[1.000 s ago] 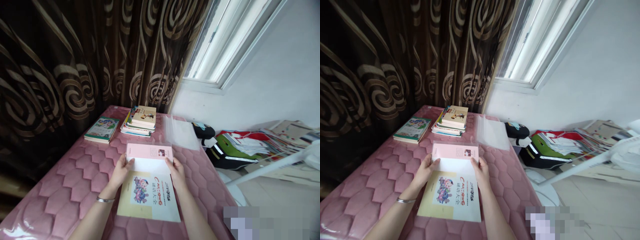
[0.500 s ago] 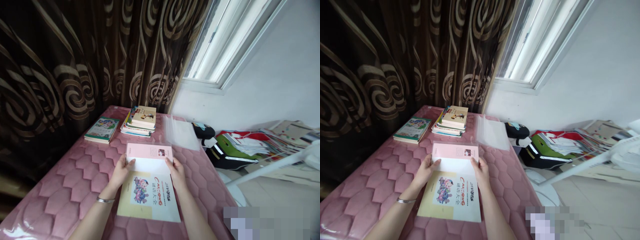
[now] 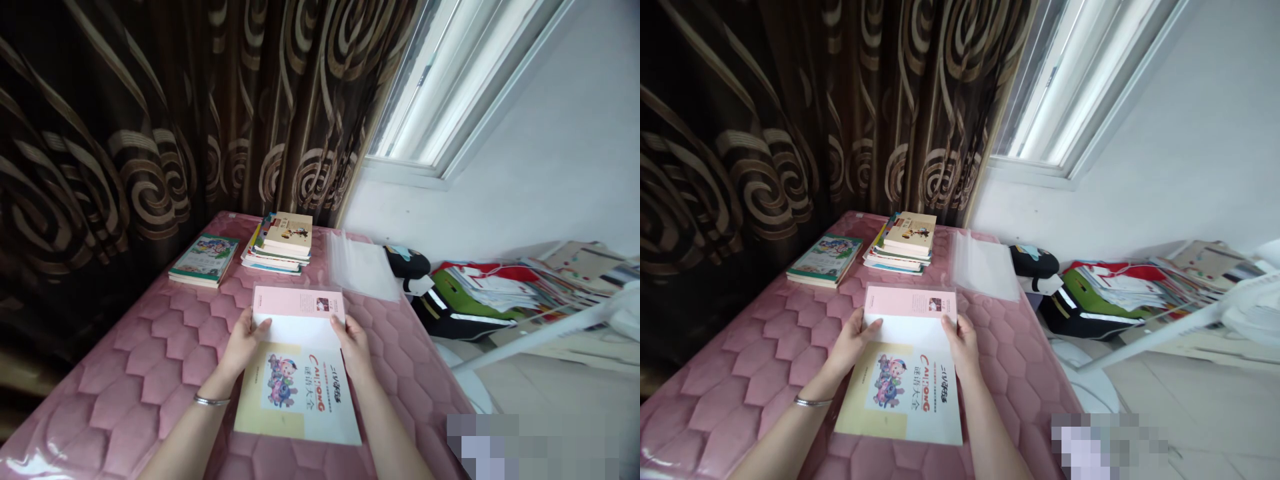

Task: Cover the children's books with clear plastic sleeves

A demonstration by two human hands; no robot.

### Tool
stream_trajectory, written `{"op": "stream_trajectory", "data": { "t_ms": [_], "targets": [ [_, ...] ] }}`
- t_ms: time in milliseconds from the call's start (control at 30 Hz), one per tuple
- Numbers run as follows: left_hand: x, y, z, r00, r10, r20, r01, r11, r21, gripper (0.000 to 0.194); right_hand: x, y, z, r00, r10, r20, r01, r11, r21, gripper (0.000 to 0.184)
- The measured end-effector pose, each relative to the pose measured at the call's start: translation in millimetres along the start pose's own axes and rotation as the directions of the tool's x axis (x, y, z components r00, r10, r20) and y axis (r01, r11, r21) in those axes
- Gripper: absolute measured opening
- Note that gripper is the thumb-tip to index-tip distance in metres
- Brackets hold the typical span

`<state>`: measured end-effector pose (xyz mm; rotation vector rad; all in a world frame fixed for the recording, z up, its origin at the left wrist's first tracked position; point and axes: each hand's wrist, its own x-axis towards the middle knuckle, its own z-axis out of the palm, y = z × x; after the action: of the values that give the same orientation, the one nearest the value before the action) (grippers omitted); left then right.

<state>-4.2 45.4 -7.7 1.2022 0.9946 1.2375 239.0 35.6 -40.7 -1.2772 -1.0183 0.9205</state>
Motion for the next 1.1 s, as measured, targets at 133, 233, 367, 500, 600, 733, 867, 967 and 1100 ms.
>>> {"op": "stream_trajectory", "data": {
  "t_ms": [133,233,367,500,600,733,867,967,1100],
  "targets": [
    [0,1,0.4,1.0,0.0,-0.004,0.0,1.0,0.01,0.046,0,0,1,1.0,0.01,-0.007,-0.01,1.0,-0.006,0.042],
    [-1,3,1.4,1.0,-0.009,-0.009,0.009,1.0,0.0,0.047,1,3,-1,1.0,0.01,-0.009,-0.01,1.0,-0.029,0.043],
    [-1,3,1.8,1.0,-0.011,0.004,0.011,1.0,-0.012,0.047,1,4,-1,1.0,0.0,-0.018,0.0,0.999,-0.047,0.043],
    [0,1,1.9,1.0,0.012,0.005,-0.012,1.0,-0.024,0.044,-1,-1,0,1.0,-0.017,-0.013,0.017,0.999,-0.027,0.041],
    [0,1,2.5,1.0,0.013,-0.003,-0.013,1.0,-0.026,0.043,-1,-3,1,0.999,-0.038,-0.028,0.038,0.999,-0.022,0.042],
    [0,0,3.0,1.0,0.007,-0.001,-0.007,0.999,-0.037,0.043,0,-2,-1,0.997,-0.045,-0.057,0.042,0.998,-0.049,0.047],
    [0,-4,2.4,1.0,0.006,-0.01,-0.006,0.999,-0.031,0.043,1,1,-2,0.997,-0.042,-0.061,0.038,0.996,-0.077,0.046],
    [2,-7,1.8,1.0,0.005,-0.013,-0.005,0.999,-0.046,0.045,0,1,-2,0.998,-0.037,-0.054,0.033,0.997,-0.075,0.047],
    [3,-11,1.5,1.0,0.016,-0.013,-0.016,0.999,-0.048,0.046,-1,-2,-1,0.998,-0.033,-0.057,0.03,0.998,-0.061,0.049]
  ]
}}
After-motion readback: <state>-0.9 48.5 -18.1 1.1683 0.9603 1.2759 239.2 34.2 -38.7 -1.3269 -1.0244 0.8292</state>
